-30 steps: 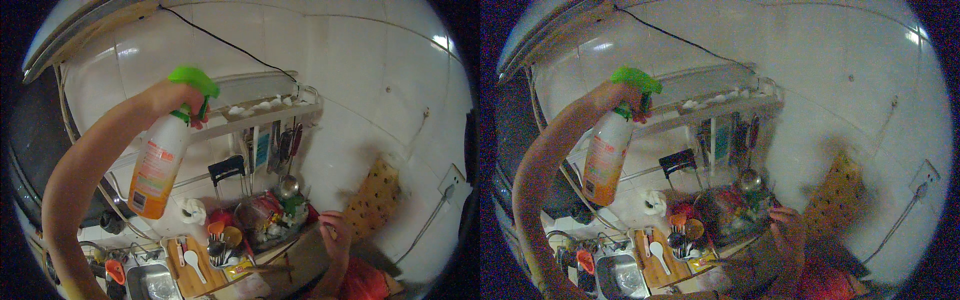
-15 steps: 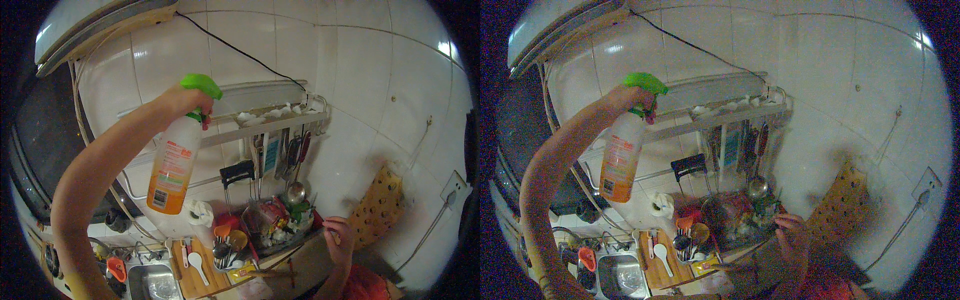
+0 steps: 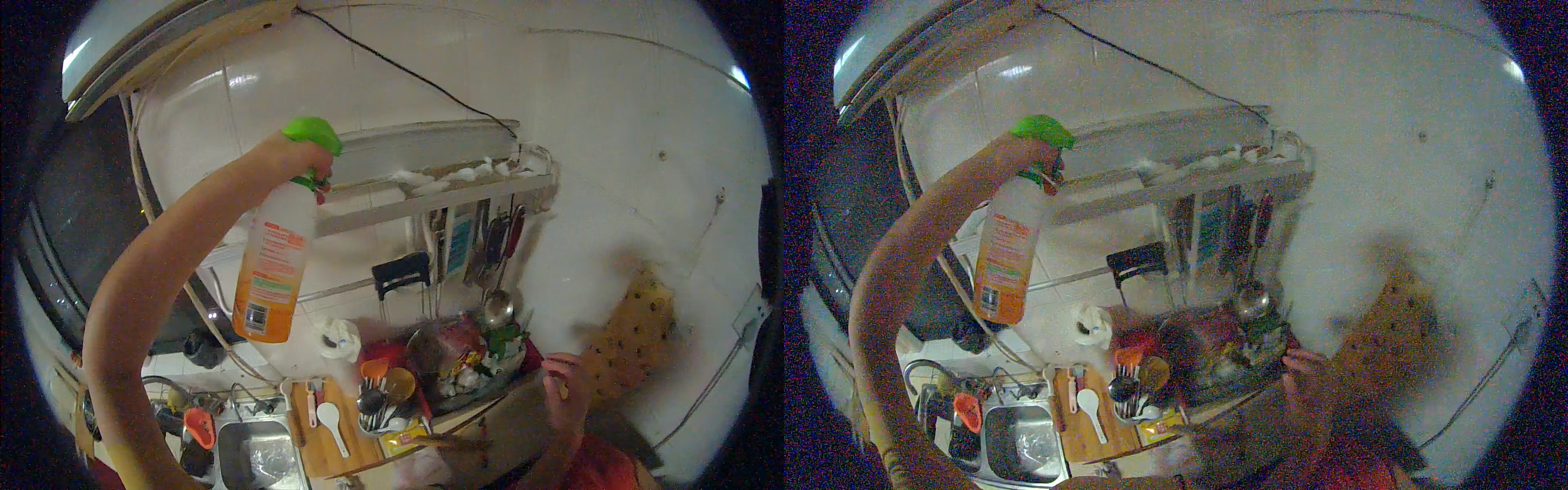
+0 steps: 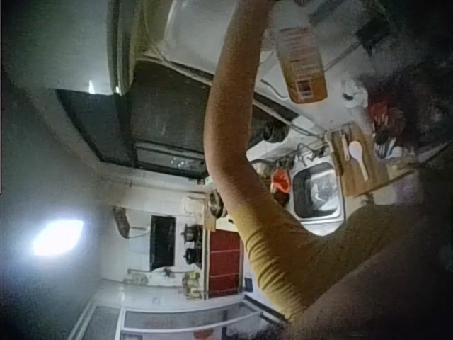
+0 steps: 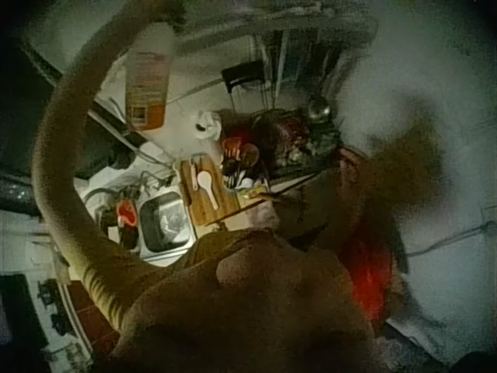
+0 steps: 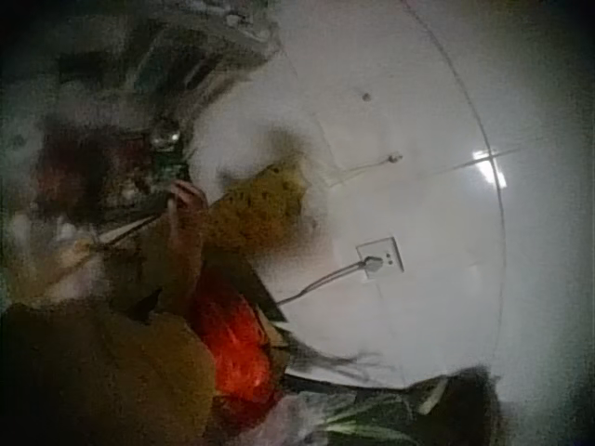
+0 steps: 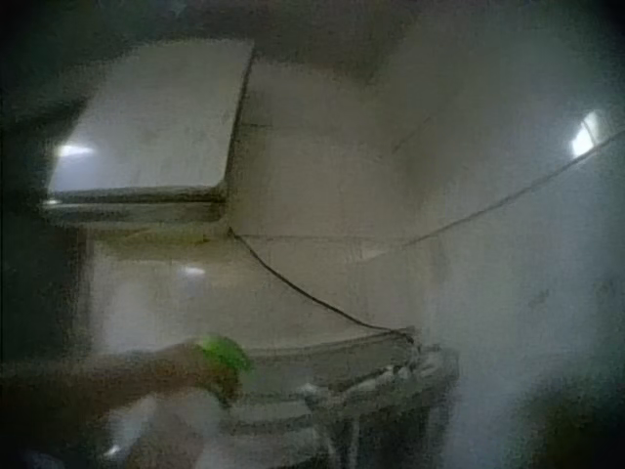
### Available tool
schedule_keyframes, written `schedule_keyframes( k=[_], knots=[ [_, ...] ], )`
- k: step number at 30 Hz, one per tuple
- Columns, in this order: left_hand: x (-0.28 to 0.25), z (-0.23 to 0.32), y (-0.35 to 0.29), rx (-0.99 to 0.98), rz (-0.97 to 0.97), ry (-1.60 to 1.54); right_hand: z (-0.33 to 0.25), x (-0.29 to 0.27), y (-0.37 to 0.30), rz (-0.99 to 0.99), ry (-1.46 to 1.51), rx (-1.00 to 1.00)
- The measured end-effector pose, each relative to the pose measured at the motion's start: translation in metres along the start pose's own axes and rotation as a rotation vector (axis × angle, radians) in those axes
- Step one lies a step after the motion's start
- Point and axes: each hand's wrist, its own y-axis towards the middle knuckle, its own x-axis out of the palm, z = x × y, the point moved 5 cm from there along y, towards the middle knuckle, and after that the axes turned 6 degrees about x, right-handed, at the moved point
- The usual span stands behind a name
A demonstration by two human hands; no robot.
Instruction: The person wipes a wall-mounted metal shelf with a white cloth, then sprays it with a cleaning solution from a green spray bottle. They continue wiping the shelf and surrounding area, then rinse the cloth in the sink and walk into the adjacent room.
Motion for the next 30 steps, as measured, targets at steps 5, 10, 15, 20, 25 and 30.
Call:
schedule_keyframes(
  k=[5, 10, 15, 20, 25, 30],
  knots=[
    [-0.033, -0.026, -0.016, -0.171, 0.076, 0.093, -0.001, 0.010, 0.003, -0.005, 0.108, -0.039],
    [-0.043, -0.035, -0.026, -0.114, 0.129, 0.131, -0.008, 0.015, 0.004, -0.025, 0.097, -0.047],
    [-0.029, -0.028, -0.030, -0.046, 0.074, 0.082, -0.011, 0.012, 0.004, -0.024, 0.084, -0.055],
    [-0.017, -0.020, -0.016, 0.073, -0.009, 0.123, -0.012, 0.008, 0.001, 0.008, 0.047, -0.065],
    [-0.012, -0.019, -0.011, 0.050, 0.027, 0.240, -0.011, 0.001, -0.002, 0.004, 0.032, -0.043],
    [-0.028, -0.029, -0.022, -0.010, 0.104, 0.205, -0.008, 0.004, -0.002, 0.002, 0.022, -0.051]
  ],
)
